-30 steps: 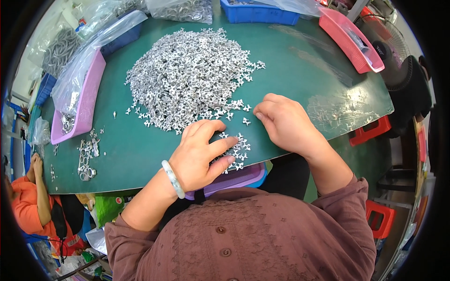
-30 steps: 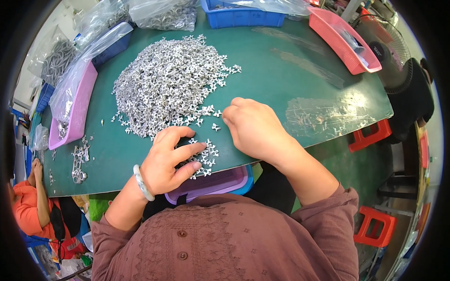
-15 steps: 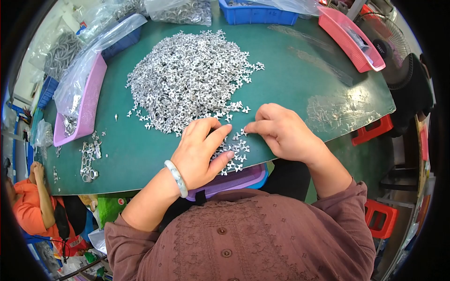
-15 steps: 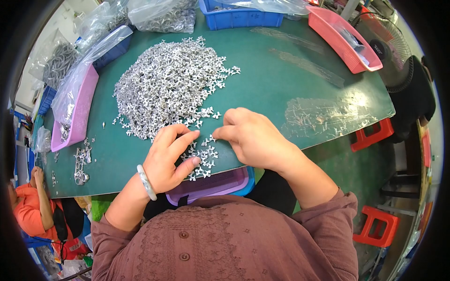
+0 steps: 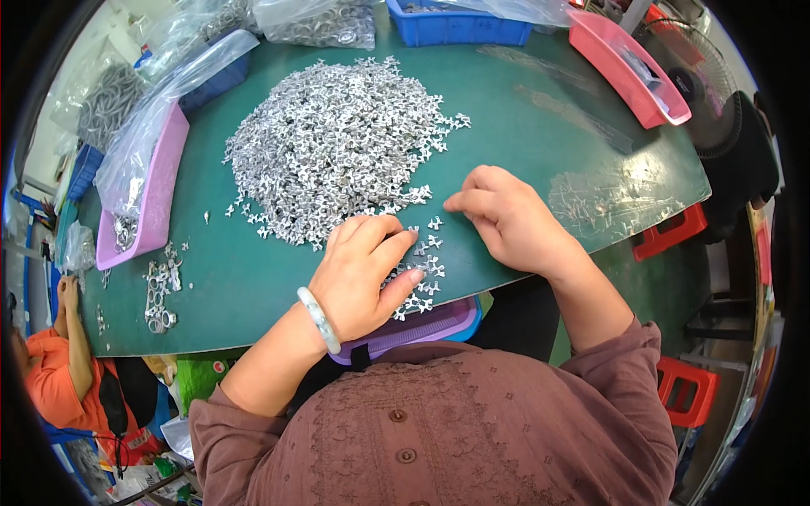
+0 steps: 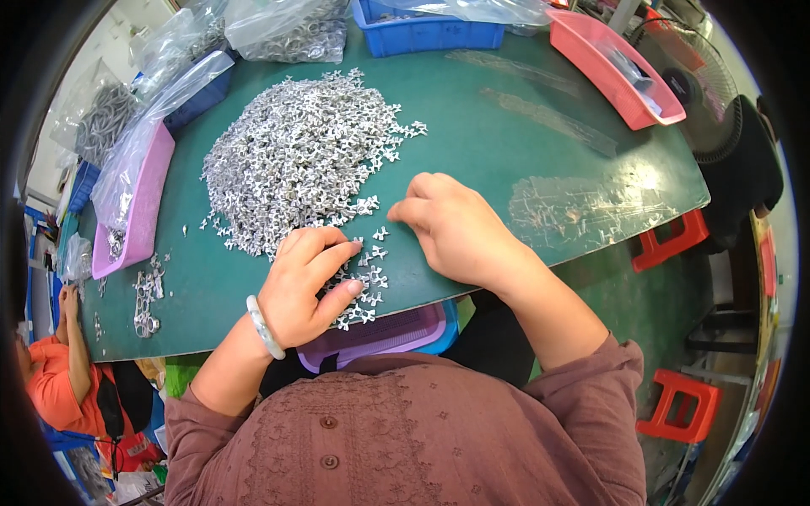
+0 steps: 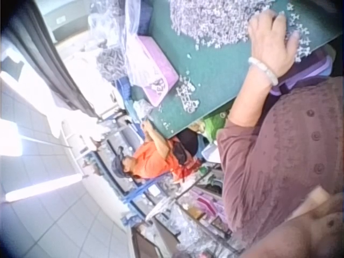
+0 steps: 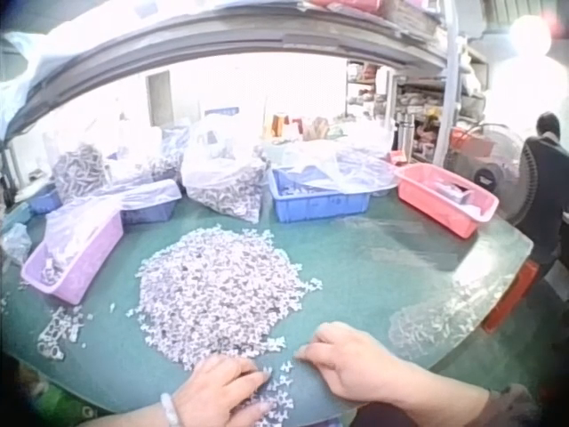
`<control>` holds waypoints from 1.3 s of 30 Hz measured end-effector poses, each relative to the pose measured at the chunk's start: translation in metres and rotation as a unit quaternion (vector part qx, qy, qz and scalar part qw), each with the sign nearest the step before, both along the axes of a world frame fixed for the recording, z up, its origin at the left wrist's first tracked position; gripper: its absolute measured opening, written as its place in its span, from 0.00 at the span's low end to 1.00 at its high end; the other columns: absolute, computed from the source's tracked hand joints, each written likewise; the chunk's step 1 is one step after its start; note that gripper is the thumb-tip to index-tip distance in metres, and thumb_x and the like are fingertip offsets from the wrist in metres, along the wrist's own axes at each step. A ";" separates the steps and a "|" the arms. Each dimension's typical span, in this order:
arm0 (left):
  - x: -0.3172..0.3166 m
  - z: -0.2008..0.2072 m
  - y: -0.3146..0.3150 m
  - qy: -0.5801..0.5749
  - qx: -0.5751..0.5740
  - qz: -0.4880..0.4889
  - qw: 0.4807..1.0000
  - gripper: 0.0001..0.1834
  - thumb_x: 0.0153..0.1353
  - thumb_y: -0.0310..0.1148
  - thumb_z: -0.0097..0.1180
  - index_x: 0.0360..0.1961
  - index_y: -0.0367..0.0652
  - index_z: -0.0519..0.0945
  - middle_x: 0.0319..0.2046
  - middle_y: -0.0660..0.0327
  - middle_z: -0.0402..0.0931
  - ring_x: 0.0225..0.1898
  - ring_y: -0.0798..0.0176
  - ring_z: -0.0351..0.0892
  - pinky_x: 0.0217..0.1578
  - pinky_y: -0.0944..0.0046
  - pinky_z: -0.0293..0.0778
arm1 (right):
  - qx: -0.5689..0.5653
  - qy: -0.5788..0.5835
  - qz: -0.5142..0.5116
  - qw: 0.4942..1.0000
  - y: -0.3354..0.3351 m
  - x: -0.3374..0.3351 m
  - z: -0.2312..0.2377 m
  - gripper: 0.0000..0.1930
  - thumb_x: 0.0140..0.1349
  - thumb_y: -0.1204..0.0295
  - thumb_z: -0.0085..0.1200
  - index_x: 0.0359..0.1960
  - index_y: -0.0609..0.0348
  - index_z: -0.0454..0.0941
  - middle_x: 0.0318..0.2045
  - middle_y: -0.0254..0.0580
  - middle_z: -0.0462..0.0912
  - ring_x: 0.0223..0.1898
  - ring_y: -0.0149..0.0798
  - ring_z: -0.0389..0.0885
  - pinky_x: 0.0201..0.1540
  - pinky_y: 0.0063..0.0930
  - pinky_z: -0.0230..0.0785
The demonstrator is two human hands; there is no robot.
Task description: The person clears plastic bags from a table, sorts through a pile of small metal components by hand, and places pieces into a plastic tray.
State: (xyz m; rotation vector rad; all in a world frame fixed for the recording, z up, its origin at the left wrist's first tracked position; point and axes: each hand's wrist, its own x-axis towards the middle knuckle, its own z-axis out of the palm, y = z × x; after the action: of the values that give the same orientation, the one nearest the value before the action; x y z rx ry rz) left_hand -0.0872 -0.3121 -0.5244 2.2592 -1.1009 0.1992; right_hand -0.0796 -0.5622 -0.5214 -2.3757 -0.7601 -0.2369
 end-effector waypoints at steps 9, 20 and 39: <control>0.002 0.006 0.003 -0.025 0.028 -0.026 0.999 0.16 0.54 0.33 0.65 0.44 0.41 0.82 0.43 0.59 0.79 0.46 0.52 0.75 0.50 0.54 0.66 | 0.016 -0.007 -0.013 1.000 0.002 -0.002 -0.002 0.09 0.57 0.79 0.56 0.39 0.59 0.84 0.34 0.43 0.76 0.40 0.49 0.77 0.43 0.40 0.72; 0.003 0.004 -0.002 -0.002 0.032 -0.020 0.999 0.20 0.55 0.34 0.65 0.49 0.42 0.82 0.47 0.54 0.74 0.49 0.50 0.73 0.52 0.54 0.65 | -0.033 -0.003 0.053 0.998 0.007 0.000 0.002 0.10 0.57 0.80 0.57 0.41 0.59 0.84 0.36 0.42 0.77 0.41 0.48 0.77 0.43 0.39 0.72; 0.007 0.002 0.004 0.025 -0.010 -0.051 0.998 0.15 0.53 0.31 0.65 0.43 0.43 0.85 0.45 0.55 0.75 0.46 0.50 0.74 0.51 0.54 0.66 | -0.063 -0.011 -0.007 0.998 0.006 0.012 0.004 0.16 0.56 0.77 0.61 0.47 0.61 0.77 0.39 0.47 0.77 0.43 0.51 0.77 0.45 0.41 0.72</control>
State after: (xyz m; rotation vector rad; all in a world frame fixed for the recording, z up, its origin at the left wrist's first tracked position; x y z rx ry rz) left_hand -0.0803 -0.3078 -0.5221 2.1730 -1.1797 0.1114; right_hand -0.0674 -0.5563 -0.5169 -2.5017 -0.7883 -0.2269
